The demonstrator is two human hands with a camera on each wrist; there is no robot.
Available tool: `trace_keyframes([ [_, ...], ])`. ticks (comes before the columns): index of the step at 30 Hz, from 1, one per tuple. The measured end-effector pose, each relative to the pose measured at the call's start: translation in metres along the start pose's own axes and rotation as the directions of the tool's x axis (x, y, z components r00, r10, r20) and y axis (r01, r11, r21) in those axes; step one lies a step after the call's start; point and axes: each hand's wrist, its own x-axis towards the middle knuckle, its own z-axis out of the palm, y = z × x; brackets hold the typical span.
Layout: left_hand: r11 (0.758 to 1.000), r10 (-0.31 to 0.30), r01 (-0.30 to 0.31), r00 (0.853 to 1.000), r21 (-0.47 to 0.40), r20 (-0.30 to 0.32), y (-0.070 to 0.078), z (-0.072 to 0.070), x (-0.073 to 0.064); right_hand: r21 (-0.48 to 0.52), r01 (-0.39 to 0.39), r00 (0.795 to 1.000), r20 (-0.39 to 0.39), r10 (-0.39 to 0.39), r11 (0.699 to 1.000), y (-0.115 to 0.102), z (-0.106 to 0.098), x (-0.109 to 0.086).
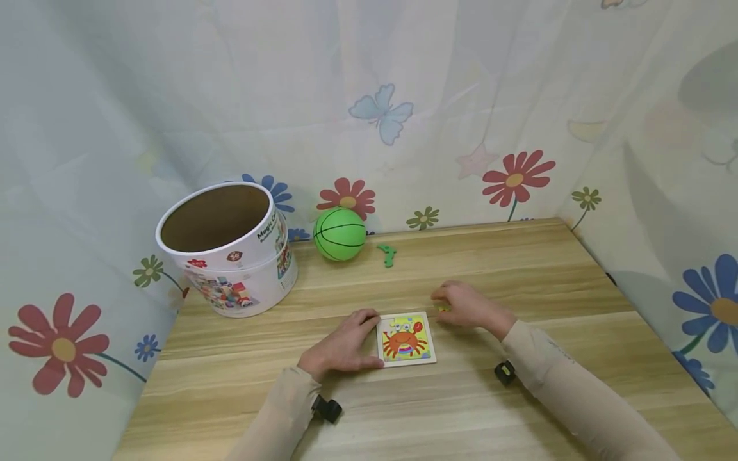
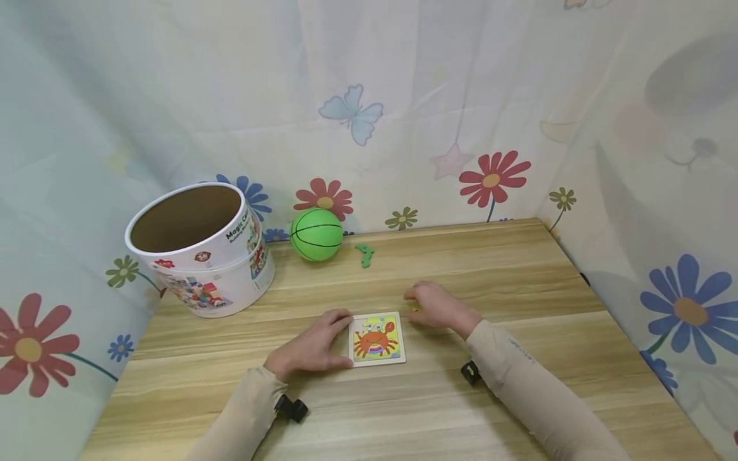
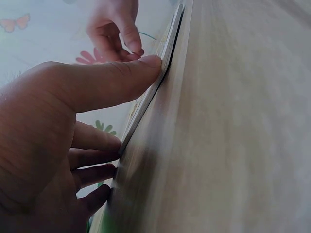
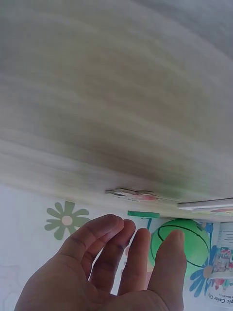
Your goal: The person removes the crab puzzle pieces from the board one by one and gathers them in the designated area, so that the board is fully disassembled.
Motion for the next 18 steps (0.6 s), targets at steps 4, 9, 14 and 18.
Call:
trace_keyframes([
  [4,1.000,0.007,-0.007,1.000,0.003,-0.006,0.000,0.000,0.000,0.025,-0.001,1.000,-0.001,0.001,1.000,-0.006,0.000,0.004],
  [9,1.000,0.012,-0.012,1.000,0.009,-0.007,0.000,-0.001,0.000,0.020,0.011,1.000,-0.010,-0.011,1.000,-0.011,0.003,0.009],
  [14,1.000,0.016,-0.016,1.000,0.007,-0.009,0.000,-0.001,0.000,-0.001,0.043,0.999,-0.012,-0.043,0.999,-0.017,0.005,0.013],
  [18,1.000,0.014,-0.015,1.000,-0.001,-0.007,0.000,0.000,0.000,0.018,0.035,0.999,0.004,-0.035,0.999,-0.023,0.006,0.017],
])
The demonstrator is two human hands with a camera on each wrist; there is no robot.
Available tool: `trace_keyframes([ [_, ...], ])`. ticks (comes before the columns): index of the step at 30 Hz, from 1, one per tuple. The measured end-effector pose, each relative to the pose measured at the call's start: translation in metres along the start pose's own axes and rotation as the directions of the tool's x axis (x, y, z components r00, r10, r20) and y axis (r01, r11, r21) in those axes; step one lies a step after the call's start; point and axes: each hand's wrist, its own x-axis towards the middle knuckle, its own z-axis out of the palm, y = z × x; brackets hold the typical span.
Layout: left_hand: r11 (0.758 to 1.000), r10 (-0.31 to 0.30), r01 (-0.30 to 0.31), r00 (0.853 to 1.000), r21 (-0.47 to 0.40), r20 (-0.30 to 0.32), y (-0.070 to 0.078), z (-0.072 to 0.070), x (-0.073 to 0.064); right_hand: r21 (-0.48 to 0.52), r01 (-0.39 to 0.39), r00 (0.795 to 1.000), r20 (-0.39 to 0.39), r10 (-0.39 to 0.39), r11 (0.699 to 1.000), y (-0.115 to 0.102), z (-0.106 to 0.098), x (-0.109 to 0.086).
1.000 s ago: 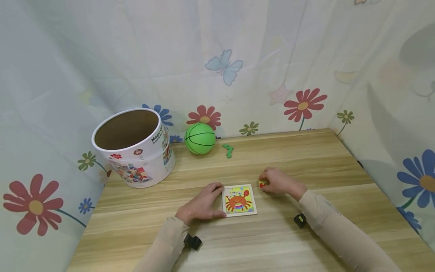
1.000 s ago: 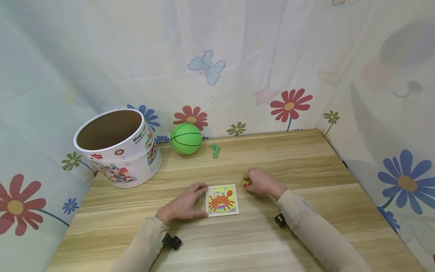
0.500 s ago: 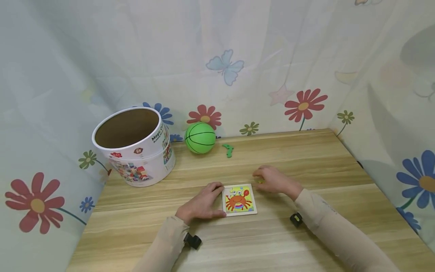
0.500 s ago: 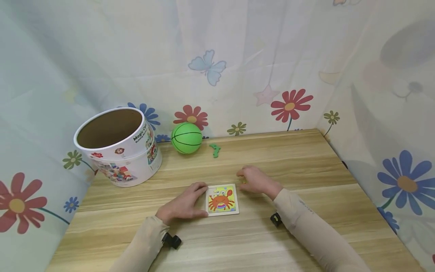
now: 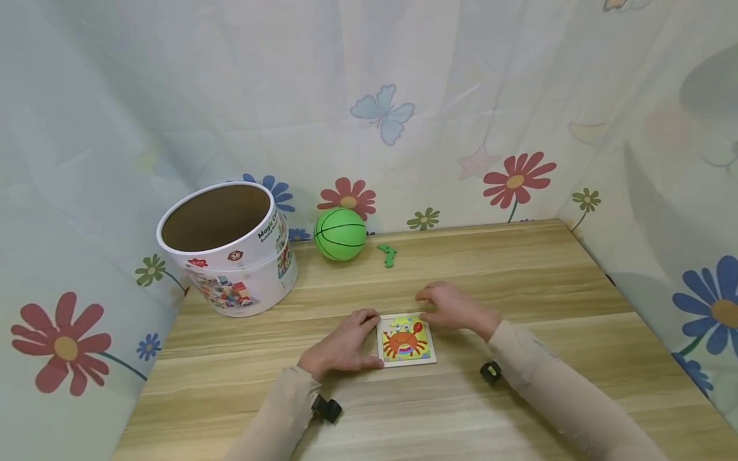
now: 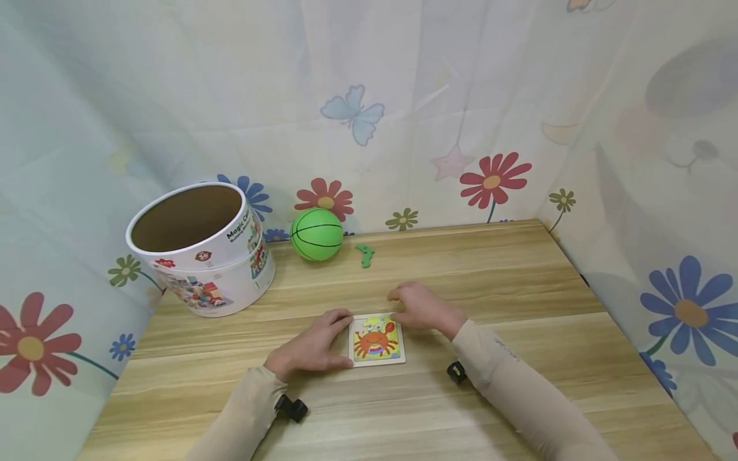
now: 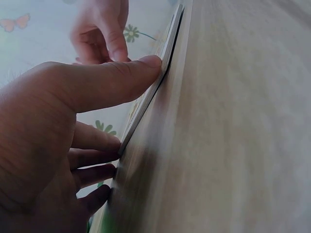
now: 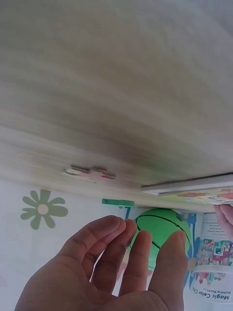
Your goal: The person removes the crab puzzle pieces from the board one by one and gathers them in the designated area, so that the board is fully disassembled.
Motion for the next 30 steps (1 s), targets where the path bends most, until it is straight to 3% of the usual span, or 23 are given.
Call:
trace_keyframes([
  [30,0.998,0.047,-0.046,0.998,0.030,-0.038,-0.004,0.003,-0.001,0.021,0.059,0.998,0.035,-0.060,0.998,-0.028,0.011,0.011],
])
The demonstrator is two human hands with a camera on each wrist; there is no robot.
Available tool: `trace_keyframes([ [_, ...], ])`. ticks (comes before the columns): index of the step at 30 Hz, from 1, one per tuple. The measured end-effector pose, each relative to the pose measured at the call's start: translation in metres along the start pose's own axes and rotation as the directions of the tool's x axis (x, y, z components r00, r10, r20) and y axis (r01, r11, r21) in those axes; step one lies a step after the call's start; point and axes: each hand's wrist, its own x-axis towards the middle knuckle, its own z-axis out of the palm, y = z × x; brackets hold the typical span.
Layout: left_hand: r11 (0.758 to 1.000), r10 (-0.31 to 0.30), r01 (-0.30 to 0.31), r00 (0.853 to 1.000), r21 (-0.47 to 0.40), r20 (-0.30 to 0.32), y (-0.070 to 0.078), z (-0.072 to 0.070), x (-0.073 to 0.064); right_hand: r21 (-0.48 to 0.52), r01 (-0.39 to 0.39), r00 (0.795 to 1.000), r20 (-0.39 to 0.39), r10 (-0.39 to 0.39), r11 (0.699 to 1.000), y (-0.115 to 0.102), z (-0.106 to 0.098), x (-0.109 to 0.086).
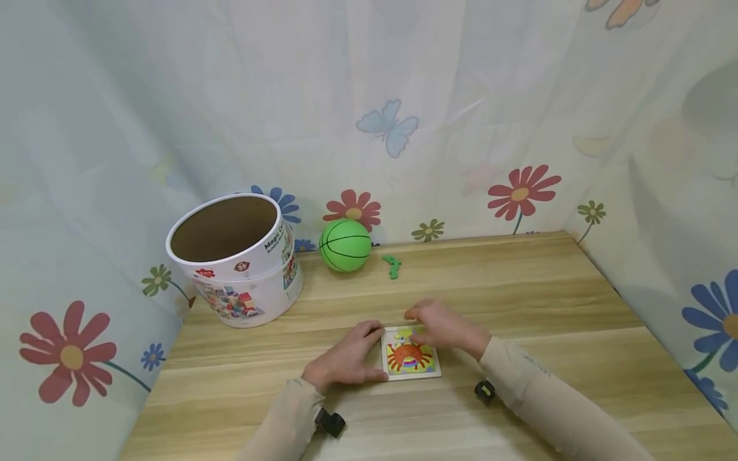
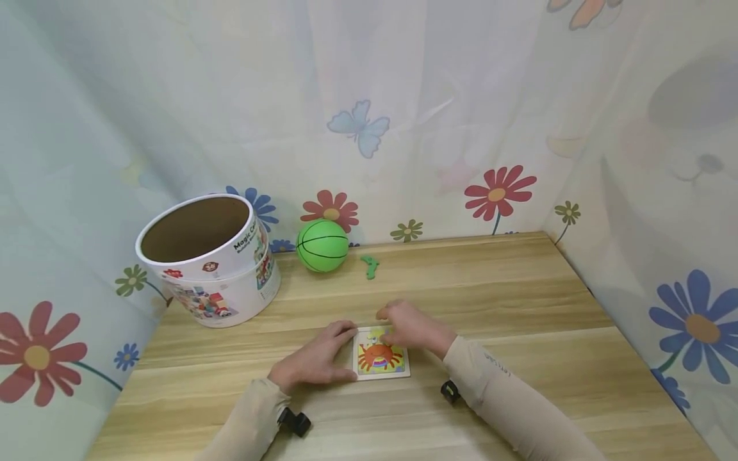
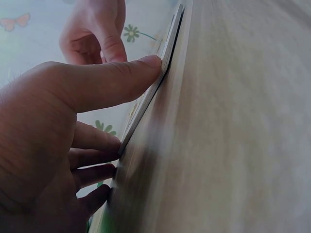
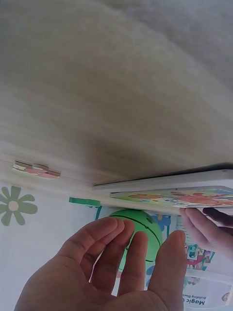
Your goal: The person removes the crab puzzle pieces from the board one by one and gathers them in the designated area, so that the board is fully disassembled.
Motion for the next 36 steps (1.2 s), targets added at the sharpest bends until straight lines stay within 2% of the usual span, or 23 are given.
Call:
trace_keyframes([
  [13,1.000,-0.020,0.020,1.000,-0.001,0.018,0.002,-0.002,-0.001,-0.021,0.060,0.998,-0.005,-0.060,0.998,-0.004,0.005,0.001],
  [20,1.000,-0.024,0.024,0.999,-0.008,0.027,0.003,-0.003,-0.002,-0.009,0.027,0.999,0.034,-0.027,1.000,-0.008,0.008,0.003],
  [26,1.000,-0.022,0.022,1.000,-0.002,0.018,0.001,-0.001,-0.001,-0.024,0.050,0.998,0.037,-0.049,0.998,-0.010,0.010,0.004],
  [32,1.000,-0.023,0.023,0.999,-0.005,0.024,0.000,0.000,-0.001,-0.020,0.033,0.997,0.068,-0.032,0.999,-0.011,0.012,0.004],
  [36,1.000,-0.009,0.008,1.000,0.015,0.012,0.000,-0.002,0.001,-0.053,0.041,0.997,0.072,-0.037,0.998,-0.012,0.012,0.006],
])
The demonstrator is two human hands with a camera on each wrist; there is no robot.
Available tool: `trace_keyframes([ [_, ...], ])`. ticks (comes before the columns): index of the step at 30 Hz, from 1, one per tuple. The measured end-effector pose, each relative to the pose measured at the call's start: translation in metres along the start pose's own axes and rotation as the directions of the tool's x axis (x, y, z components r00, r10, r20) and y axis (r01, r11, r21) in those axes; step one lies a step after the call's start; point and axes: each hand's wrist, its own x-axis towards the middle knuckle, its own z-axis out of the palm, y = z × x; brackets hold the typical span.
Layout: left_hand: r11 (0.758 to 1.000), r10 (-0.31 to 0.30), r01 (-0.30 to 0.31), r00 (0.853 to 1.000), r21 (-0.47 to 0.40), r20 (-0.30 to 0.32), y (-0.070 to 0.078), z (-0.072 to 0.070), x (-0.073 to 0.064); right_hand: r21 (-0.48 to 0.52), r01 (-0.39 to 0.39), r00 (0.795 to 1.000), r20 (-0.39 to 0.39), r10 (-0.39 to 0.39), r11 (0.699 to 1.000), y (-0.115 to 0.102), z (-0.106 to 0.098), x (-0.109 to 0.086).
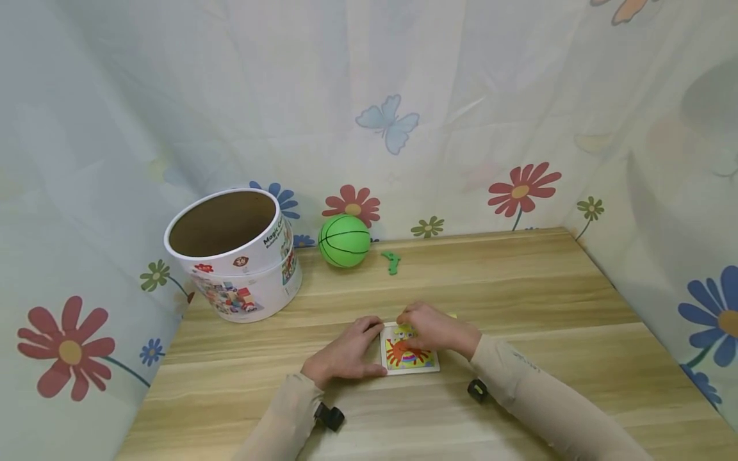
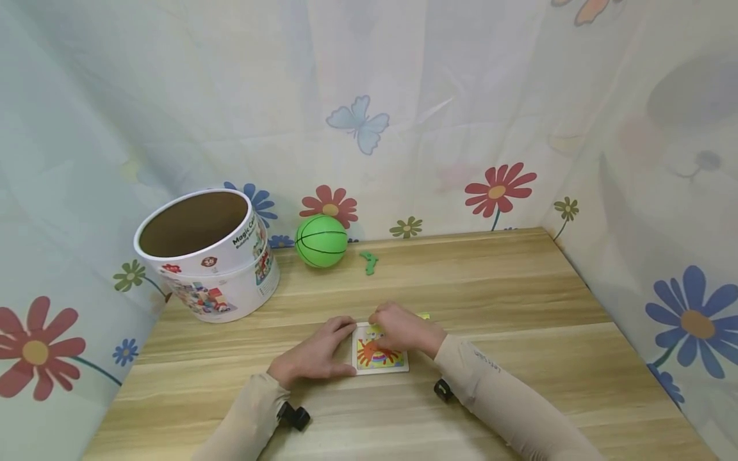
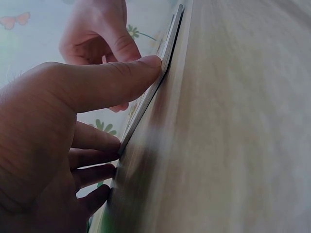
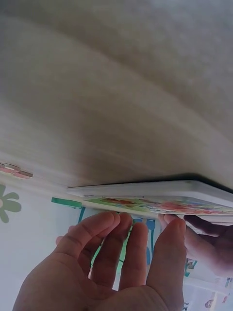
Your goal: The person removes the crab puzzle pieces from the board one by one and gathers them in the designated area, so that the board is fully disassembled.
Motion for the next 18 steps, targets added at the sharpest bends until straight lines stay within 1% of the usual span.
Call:
trace_keyframes([
  [3,1.000,0.006,-0.006,1.000,0.006,-0.008,-0.0004,0.0006,0.0008,0.006,-0.001,1.000,-0.001,0.001,1.000,-0.0016,-0.0009,-0.0010],
  [8,1.000,0.009,-0.009,1.000,0.010,-0.008,-0.0024,0.0026,0.0011,0.017,-0.013,1.000,0.018,0.013,1.000,-0.0039,-0.0029,-0.0018],
  [18,1.000,0.008,-0.008,1.000,-0.001,-0.007,0.0005,-0.0004,0.0009,0.008,-0.034,0.999,0.041,0.034,0.999,-0.0013,0.0001,0.0002],
])
